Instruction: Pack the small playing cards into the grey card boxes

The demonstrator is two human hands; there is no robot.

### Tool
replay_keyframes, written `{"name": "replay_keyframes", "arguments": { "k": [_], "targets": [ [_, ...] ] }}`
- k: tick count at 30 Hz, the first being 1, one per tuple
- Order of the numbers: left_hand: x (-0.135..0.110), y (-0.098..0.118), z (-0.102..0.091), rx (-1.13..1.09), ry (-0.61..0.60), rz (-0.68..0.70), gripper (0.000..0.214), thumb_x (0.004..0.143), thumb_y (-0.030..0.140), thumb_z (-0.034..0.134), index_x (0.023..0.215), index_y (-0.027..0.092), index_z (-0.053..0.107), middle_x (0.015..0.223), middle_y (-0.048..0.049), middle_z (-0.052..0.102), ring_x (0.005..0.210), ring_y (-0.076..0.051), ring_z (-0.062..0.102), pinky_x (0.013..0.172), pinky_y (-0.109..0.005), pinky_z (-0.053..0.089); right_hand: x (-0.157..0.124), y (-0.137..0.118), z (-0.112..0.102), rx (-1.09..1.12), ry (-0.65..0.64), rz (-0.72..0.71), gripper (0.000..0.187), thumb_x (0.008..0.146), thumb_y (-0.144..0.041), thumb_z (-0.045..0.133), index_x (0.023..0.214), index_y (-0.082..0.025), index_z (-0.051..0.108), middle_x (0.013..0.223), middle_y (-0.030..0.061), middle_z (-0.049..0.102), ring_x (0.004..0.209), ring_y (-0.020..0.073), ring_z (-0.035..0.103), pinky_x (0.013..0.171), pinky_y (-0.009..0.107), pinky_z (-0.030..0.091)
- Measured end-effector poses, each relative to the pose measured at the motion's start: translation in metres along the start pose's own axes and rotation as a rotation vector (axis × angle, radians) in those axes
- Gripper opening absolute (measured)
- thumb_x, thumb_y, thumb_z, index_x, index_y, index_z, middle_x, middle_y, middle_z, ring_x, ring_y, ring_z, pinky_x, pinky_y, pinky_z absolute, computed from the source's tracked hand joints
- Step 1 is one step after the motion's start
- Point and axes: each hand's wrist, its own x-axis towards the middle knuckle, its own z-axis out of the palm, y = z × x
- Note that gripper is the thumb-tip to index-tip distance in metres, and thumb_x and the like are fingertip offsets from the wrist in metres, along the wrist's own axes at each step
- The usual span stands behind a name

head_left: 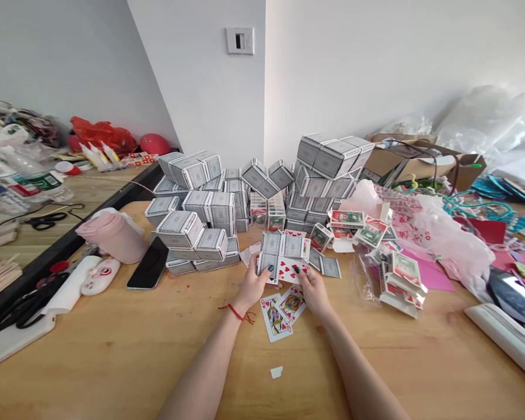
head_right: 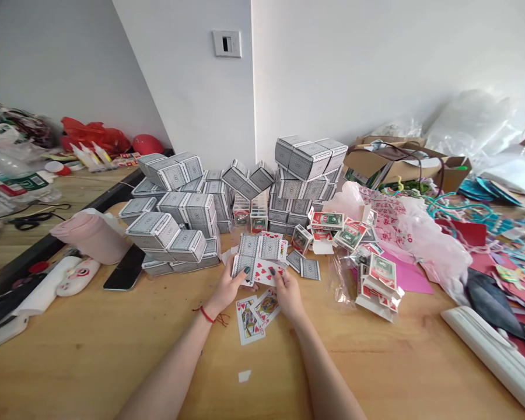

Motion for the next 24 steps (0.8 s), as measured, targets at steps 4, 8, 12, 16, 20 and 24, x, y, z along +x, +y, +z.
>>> {"name": "replay_keyframes", "arguments": {
  "k": [4,8,12,16,20,24],
  "targets": [
    [-0.0008,0.0009,0.0006,0.004,-0.003,0.018,0.038,0.075,0.031,0.054,0.106,0.026,0.032,0.092,-0.0007,0.052,0.06,-0.011,0.059,0.052,-0.028,0.054,0.0,0.0004,-0.0012,0.007,-0.029,0.023,0.04,0.066,-0.058,0.054,0.072,-0.018,0.053,0.053,-0.0007,0.055,0.047,0.0143,0.05,0.039,0.023,0.035],
    [-0.0024,0.0013,0.0008,0.03,-0.011,0.012,0.038,0.076,0.032,0.053,0.106,0.025,0.031,0.092,-0.0009,0.052,0.058,-0.009,0.057,0.05,-0.026,0.053,-0.0002,-0.0003,-0.0026,0.041,-0.062,0.05,0.036,0.067,-0.054,0.056,0.07,-0.019,0.05,0.058,-0.0007,0.057,0.046,0.0125,0.049,0.04,0.023,0.036],
    [-0.0026,0.0001,0.0,0.081,-0.019,0.012,0.038,0.076,0.035,0.052,0.106,0.024,0.031,0.09,-0.0013,0.053,0.056,-0.009,0.056,0.048,-0.025,0.051,-0.0002,-0.0004,-0.0045,0.037,-0.083,0.054,0.035,0.07,-0.053,0.055,0.071,-0.019,0.05,0.057,-0.0002,0.058,0.046,0.0136,0.05,0.04,0.023,0.037],
    [-0.0027,0.0001,-0.0003,0.119,-0.022,-0.02,0.038,0.076,0.035,0.052,0.105,0.024,0.031,0.08,0.0011,0.054,0.048,-0.008,0.053,0.044,-0.024,0.048,0.0007,0.0018,-0.0066,0.018,-0.11,0.004,0.035,0.071,-0.052,0.055,0.073,-0.017,0.053,0.067,0.0047,0.063,0.058,0.0184,0.056,0.047,0.026,0.042],
    [-0.0032,0.001,-0.0006,0.165,-0.039,-0.041,0.039,0.077,0.033,0.048,0.109,0.024,0.027,0.074,0.0028,0.053,0.04,-0.007,0.05,0.039,-0.022,0.044,0.0009,0.0032,-0.0078,-0.021,-0.112,0.003,0.037,0.071,-0.054,0.053,0.075,-0.017,0.054,0.071,0.0057,0.064,0.062,0.0197,0.058,0.05,0.027,0.044],
    [-0.0031,0.0004,-0.0009,0.198,-0.054,-0.05,0.04,0.078,0.031,0.045,0.112,0.024,0.026,0.076,0.002,0.053,0.038,-0.008,0.051,0.037,-0.022,0.041,0.0003,0.0016,-0.008,-0.049,-0.086,-0.018,0.038,0.069,-0.055,0.054,0.072,-0.017,0.055,0.065,0.0043,0.063,0.059,0.0189,0.057,0.047,0.026,0.042]
  ]
}}
